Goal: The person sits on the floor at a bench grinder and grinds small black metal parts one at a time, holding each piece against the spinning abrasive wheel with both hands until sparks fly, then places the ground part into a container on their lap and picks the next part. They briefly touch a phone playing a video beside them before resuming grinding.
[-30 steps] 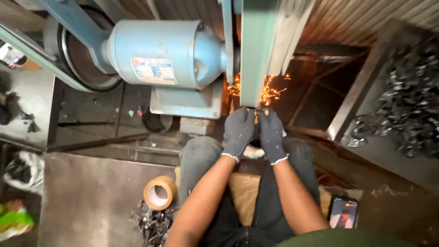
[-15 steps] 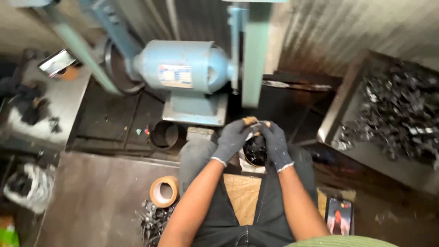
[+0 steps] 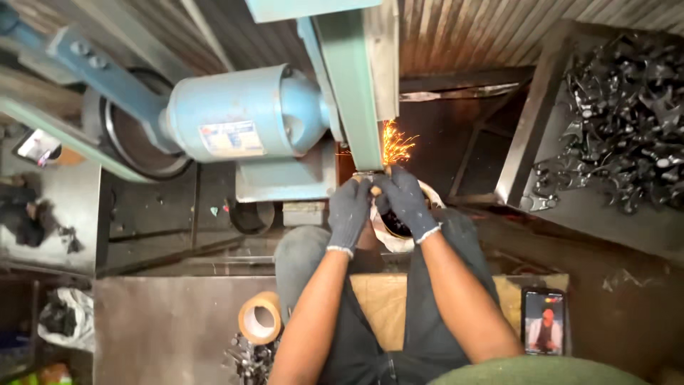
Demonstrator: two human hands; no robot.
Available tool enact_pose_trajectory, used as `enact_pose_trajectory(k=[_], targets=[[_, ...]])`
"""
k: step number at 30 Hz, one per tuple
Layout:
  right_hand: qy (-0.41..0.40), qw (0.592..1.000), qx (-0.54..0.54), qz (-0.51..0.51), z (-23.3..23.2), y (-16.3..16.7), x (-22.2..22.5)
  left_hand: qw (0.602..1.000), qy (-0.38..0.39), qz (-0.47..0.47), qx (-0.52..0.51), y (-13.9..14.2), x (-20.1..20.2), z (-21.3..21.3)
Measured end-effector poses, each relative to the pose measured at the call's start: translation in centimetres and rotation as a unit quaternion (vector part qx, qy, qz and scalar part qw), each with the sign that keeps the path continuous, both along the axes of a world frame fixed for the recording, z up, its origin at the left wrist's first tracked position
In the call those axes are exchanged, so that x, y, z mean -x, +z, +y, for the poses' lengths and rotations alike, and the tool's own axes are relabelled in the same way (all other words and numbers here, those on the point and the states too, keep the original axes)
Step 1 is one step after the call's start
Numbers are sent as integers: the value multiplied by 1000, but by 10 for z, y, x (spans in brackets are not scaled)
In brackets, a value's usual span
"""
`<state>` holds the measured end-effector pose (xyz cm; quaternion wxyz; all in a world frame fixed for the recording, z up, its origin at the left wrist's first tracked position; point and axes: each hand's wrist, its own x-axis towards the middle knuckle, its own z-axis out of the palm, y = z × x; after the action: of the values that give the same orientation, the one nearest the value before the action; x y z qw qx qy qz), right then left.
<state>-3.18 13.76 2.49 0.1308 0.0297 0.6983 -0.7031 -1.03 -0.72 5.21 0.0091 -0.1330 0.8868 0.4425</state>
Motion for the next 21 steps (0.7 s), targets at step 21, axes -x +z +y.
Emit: enact_pose_trajectory(k=[21], targets=[[-87, 992, -72, 52, 22, -13, 4, 988, -28, 13, 151, -55, -6, 46]])
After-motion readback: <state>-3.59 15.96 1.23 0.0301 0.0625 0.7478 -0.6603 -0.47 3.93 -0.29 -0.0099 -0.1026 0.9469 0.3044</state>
